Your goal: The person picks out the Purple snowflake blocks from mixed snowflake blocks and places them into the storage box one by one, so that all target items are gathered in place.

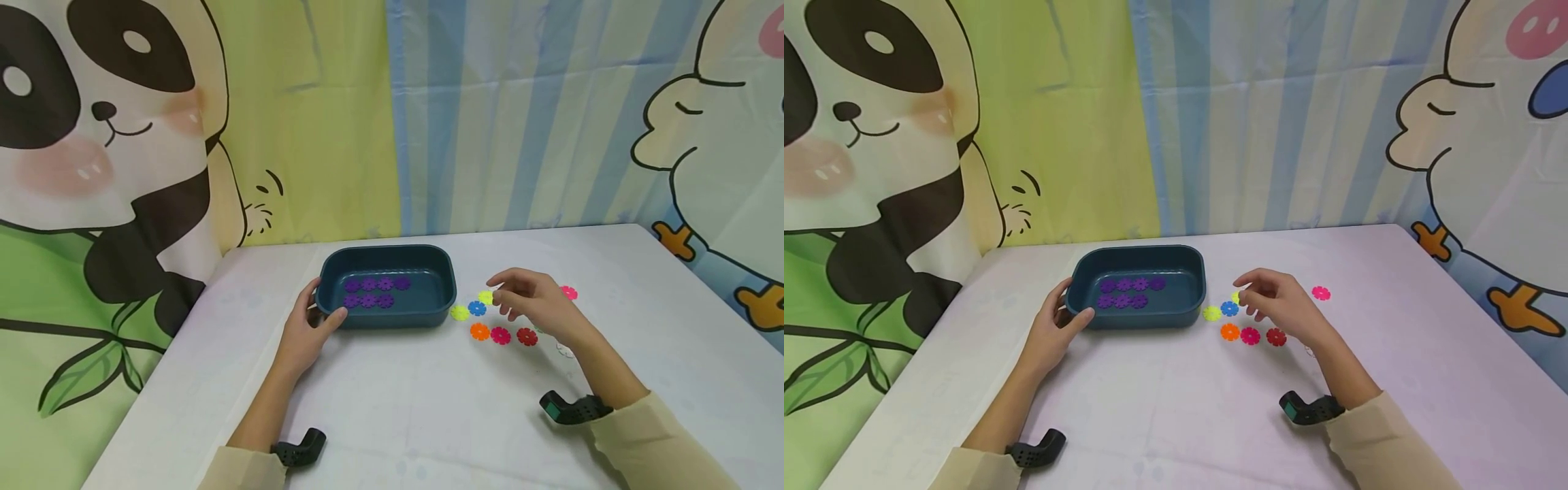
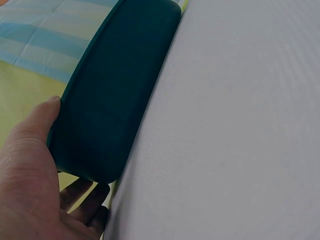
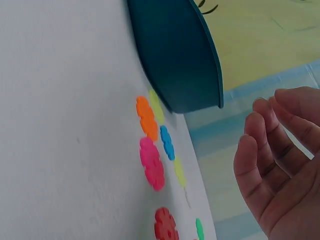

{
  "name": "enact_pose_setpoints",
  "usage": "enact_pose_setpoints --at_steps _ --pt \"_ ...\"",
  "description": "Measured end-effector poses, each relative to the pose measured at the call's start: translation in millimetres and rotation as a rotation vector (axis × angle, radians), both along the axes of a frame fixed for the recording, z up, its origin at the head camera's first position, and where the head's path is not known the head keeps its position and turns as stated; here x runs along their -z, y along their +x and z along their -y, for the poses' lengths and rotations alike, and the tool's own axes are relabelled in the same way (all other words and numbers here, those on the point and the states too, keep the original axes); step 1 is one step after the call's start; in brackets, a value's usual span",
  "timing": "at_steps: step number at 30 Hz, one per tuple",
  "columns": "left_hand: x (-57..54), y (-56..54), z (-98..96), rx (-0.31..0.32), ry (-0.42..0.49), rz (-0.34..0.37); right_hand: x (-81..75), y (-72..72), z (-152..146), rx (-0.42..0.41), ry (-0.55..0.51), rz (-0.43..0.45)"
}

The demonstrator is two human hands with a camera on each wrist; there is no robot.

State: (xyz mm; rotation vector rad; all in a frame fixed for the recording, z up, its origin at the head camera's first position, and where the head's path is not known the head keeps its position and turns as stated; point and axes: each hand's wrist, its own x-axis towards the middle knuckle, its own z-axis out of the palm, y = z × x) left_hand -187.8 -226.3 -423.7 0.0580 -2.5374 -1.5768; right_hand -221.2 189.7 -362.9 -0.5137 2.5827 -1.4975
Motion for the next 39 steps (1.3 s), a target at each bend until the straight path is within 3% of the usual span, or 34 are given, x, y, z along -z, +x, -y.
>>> enact_pose_setpoints --at_steps 19,27,39 --pt "-2.3 0.1 0.5 0.006 0.007 0.008 3.1 -0.9 -51 0.049 0.067 -0.006" --pt "-0.5 -0.6 1.2 0.016 0.016 0.004 7.1 -5.7 -82 0.068 0.169 0.066" --pt "-0.5 -1.3 0.8 0.004 0.0 0.015 21.8 -9.2 -110 0.074 0.239 0.144"
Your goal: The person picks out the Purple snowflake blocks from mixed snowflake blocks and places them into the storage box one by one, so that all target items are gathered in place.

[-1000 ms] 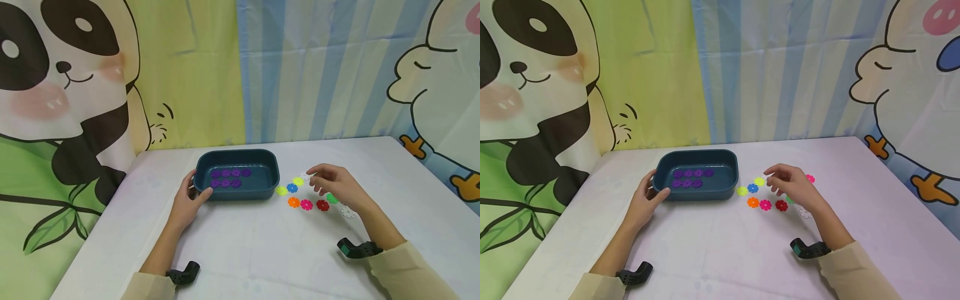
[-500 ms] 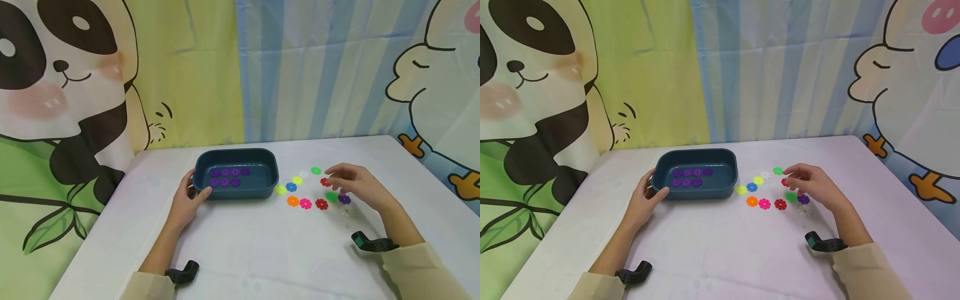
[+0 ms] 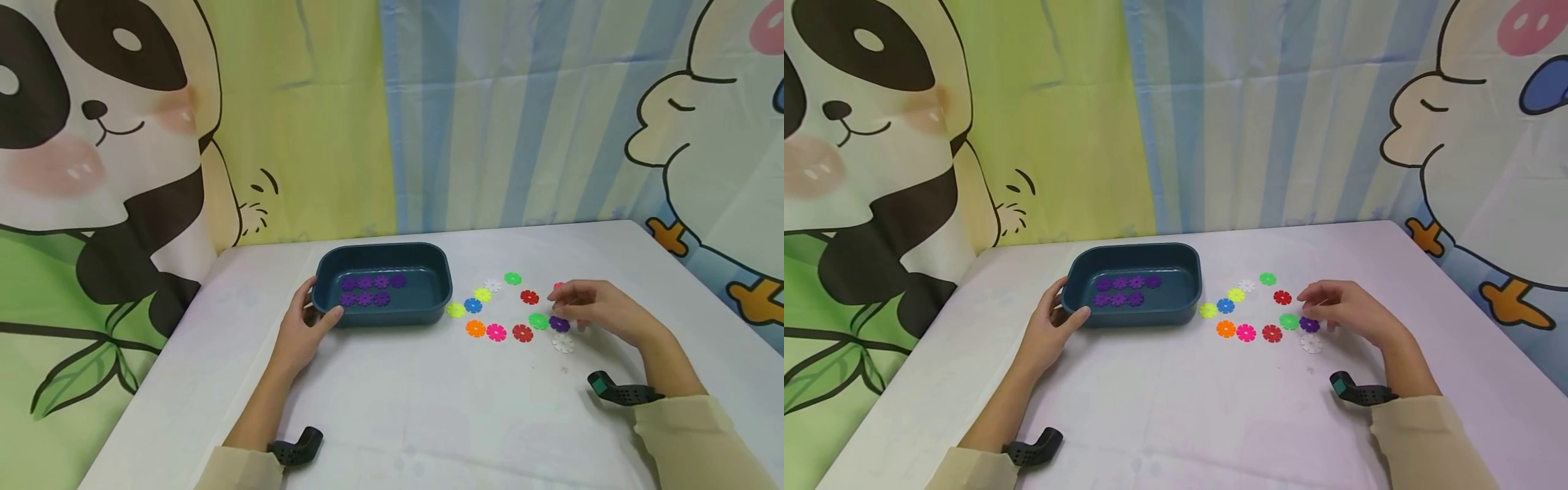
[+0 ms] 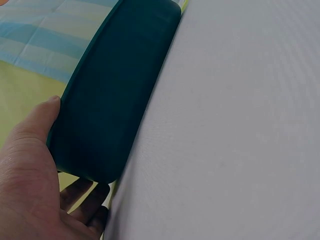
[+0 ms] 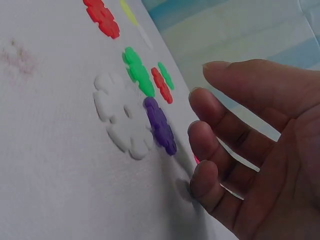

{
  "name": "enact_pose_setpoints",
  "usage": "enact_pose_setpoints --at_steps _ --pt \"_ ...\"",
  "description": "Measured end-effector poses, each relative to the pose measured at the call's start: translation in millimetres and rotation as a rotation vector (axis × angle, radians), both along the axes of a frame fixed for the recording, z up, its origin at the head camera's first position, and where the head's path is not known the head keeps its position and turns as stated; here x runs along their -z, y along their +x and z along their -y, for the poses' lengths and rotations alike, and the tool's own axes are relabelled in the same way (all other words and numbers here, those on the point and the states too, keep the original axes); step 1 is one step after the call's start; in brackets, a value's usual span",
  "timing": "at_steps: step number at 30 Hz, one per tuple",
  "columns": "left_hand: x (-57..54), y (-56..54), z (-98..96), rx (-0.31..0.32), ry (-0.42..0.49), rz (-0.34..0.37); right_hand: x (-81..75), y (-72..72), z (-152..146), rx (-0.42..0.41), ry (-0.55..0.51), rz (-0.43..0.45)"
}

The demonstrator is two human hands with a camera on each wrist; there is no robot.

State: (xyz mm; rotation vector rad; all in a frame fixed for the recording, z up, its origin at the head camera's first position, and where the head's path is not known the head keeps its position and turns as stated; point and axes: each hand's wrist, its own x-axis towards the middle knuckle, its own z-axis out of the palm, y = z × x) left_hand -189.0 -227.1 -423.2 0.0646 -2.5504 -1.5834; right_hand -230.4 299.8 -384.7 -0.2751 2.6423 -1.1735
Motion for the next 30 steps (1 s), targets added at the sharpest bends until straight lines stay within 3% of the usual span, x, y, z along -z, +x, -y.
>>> enact_pose_setpoints --at_steps 13,23,30 --pt "-1.0 0.2 -0.4 0.002 0.004 -0.01 3.1 -1.2 -8.4 -0.043 0.093 0.075" --pt "-1.9 1.6 -0.1 0.009 0.012 -0.016 6.9 -5.2 -4.1 -0.079 0.162 0.016" --pt "-1.9 1.8 -0.7 0.011 0.013 -0.009 10.4 -4.1 -7.0 -0.004 0.128 0.026"
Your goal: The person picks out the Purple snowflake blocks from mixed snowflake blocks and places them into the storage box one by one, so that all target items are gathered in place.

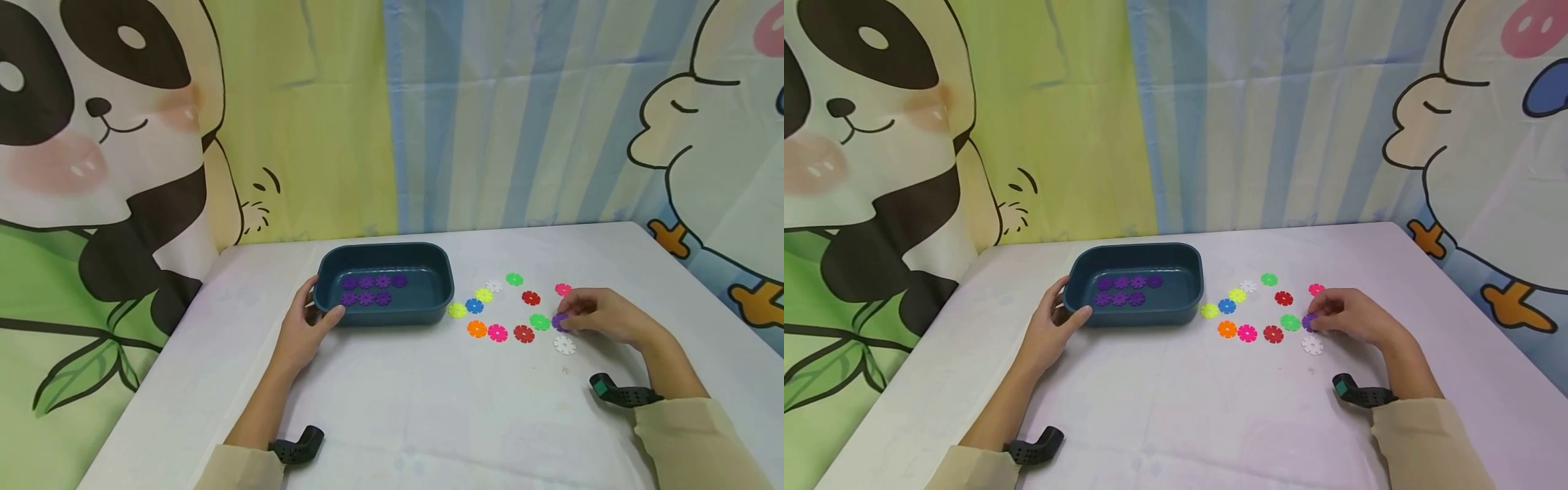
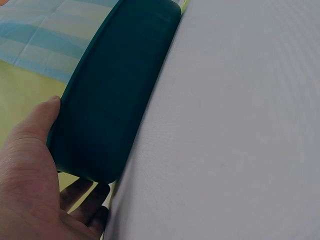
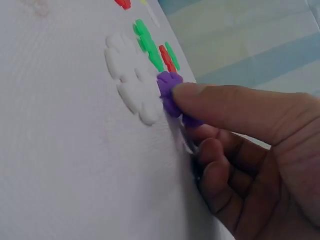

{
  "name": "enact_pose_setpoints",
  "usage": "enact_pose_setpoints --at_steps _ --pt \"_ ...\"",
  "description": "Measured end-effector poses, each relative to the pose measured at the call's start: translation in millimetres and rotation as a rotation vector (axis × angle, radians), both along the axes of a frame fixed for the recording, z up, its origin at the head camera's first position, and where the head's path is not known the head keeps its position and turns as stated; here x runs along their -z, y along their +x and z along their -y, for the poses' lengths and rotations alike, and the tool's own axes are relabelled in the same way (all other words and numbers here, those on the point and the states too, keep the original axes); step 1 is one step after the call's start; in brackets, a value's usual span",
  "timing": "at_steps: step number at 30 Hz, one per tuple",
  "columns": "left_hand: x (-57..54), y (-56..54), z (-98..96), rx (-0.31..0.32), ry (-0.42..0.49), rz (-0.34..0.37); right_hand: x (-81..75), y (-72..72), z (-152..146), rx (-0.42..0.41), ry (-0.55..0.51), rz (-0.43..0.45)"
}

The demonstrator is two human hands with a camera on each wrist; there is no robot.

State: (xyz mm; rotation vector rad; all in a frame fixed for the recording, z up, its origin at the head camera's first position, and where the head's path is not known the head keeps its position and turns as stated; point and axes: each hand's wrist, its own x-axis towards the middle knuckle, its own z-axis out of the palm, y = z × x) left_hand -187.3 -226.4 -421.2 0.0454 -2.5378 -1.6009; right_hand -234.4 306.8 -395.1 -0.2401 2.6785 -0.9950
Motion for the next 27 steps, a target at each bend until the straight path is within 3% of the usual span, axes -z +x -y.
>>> enact_pose_setpoints --at_steps 11,19,22,27 --pt "0.2 -1.0 0.6 0.0 -0.002 -0.016 3.3 0.3 -8 0.091 -0.052 -0.019" --pt "2.3 -1.7 0.4 -0.005 -0.002 -0.016 -0.1 -3.0 1 0.218 -0.115 -0.039" --pt "3.1 -1.9 0.0 -0.004 0.0 -0.009 -2.7 -4.1 5 0.244 -0.233 -0.017" --pt "3.5 -2.3 0.4 -0.002 -0.001 -0.011 -10.8 -5.2 13 0.266 -0.475 0.115"
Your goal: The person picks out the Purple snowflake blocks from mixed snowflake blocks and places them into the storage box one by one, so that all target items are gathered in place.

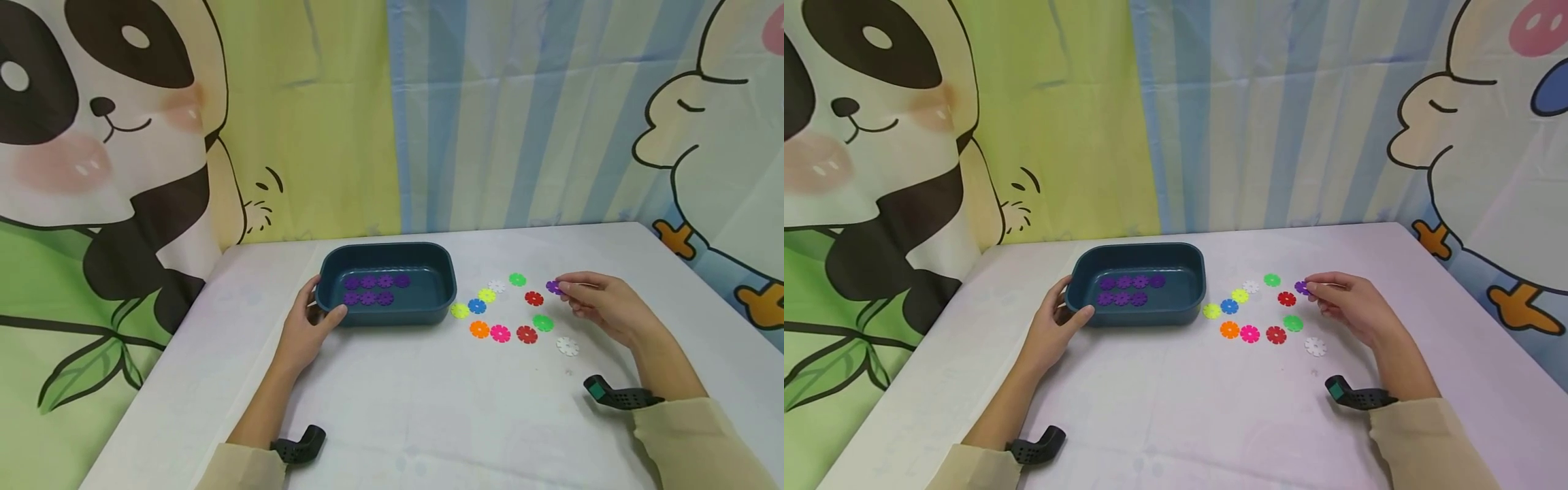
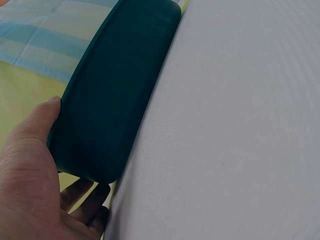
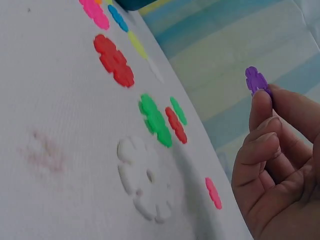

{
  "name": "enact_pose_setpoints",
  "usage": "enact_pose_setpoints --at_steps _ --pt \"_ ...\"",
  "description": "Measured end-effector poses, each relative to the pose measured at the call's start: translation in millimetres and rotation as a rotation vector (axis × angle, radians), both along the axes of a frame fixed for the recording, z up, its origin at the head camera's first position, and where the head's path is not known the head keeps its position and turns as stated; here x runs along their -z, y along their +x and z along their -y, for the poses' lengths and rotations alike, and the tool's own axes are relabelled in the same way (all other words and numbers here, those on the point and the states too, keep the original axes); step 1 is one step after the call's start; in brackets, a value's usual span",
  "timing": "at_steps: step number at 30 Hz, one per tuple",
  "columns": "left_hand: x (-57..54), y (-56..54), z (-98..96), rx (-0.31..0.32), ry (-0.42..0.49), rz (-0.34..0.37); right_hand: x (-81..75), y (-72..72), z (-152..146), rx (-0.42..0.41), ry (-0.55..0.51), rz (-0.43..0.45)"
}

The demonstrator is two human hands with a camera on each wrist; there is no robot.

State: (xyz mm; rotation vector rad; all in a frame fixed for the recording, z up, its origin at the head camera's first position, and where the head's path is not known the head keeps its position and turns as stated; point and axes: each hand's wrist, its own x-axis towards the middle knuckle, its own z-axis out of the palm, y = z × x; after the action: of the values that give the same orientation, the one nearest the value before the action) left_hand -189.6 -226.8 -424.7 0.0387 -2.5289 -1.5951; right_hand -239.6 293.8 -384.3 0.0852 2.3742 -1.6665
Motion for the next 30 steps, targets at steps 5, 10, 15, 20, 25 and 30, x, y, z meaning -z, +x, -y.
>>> enact_pose_setpoints --at_steps 5,10,15,20,25,30 --pt "-0.1 -0.6 -0.6 -0.001 -0.004 0.002 -9.3 0.7 7 -0.009 -0.118 0.013" --pt "-0.4 -0.2 -0.8 0.0 -0.002 0.002 -17.8 2.3 15 -0.008 -0.189 -0.008" --pt "-0.8 0.2 -0.5 0.0 -0.001 0.001 -25.3 2.2 27 -0.001 -0.163 -0.044" --pt "-1.1 0.9 -0.3 -0.001 0.001 0.005 -28.6 -1.3 40 0.014 -0.123 -0.094" --pt "-1.5 1.9 -0.3 0.0 0.007 0.01 -29.9 -5.8 55 0.008 -0.11 -0.151" --pt "-1.5 0.8 -0.3 0.001 0.006 0.004 -32.7 -8.2 72 0.001 -0.114 -0.198"
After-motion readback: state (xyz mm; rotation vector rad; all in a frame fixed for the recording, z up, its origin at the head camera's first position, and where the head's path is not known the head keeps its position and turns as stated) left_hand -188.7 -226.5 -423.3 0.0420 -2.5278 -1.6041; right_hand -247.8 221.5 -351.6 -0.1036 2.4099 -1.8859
